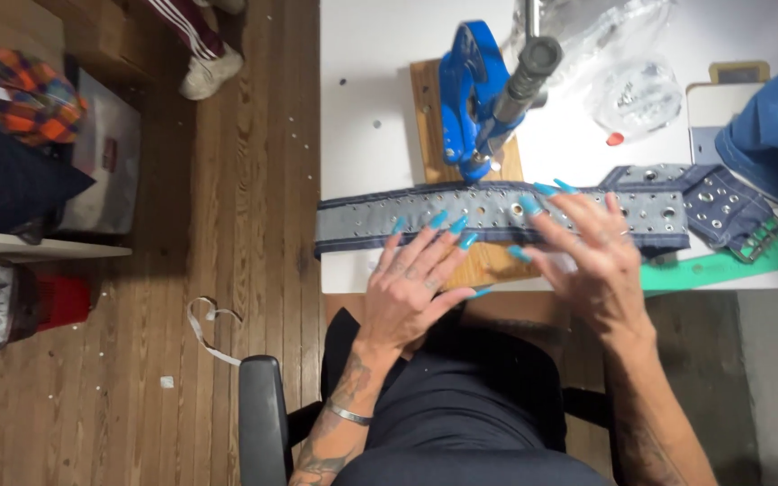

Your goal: Attaching metal hardware to a denim strap using a manual hand press

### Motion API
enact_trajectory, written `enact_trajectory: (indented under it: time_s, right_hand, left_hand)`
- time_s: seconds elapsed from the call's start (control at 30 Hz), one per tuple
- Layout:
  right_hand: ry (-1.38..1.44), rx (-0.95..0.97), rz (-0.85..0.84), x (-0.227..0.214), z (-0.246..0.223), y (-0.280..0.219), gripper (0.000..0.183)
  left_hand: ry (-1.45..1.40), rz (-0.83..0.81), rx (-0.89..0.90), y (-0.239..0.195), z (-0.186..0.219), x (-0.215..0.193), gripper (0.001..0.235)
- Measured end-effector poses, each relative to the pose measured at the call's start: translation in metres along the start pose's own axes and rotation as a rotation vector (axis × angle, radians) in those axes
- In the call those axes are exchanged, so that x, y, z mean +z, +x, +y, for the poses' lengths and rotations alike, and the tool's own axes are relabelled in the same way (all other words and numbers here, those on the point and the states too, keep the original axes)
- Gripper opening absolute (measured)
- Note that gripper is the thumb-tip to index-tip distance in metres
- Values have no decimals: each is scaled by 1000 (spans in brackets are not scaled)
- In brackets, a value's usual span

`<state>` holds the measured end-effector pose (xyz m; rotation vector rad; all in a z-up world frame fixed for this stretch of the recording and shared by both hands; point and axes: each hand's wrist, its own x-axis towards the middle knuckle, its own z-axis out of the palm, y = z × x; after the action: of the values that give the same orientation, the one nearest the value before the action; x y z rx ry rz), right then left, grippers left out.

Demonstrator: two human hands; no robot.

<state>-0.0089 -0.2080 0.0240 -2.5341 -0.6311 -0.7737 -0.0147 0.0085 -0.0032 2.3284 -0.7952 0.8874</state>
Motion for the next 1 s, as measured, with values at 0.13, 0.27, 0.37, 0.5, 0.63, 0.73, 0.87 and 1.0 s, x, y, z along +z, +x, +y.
enact_trajectory:
  time_s: [0.13, 0.27, 0.37, 0.5, 0.63, 0.73, 0.87, 1.0]
  right_hand:
    - [-88, 0, -68, 9, -15, -15, 40]
    - [-78, -6, -28, 15, -21, -9, 34]
    - [26, 29, 12, 12, -12, -10, 33]
    - [-31, 72, 134, -16, 33, 13, 23]
    - [-240, 189, 35, -24, 91, 53, 2]
    - [-291, 198, -283, -11, 124, 80, 6]
    - [-318, 209, -555, -6, 136, 92, 29]
    - [-170, 562, -654, -24, 121, 98, 43]
  left_hand:
    - [-44, -77, -31, -7, -6, 4, 49]
    - [-120, -153, -65, -2, -15, -6, 41]
    - [-205, -200, -97, -2, -20, -12, 40]
    - [-275, -299, -52, 7, -28, -30, 44]
    - [-278, -234, -147, 3, -27, -22, 48]
    - [-230, -182, -211, 9, -21, -20, 40]
    - [-135, -138, -284, 4, -22, -12, 41]
    - [-60, -201, -253, 0, -21, -9, 46]
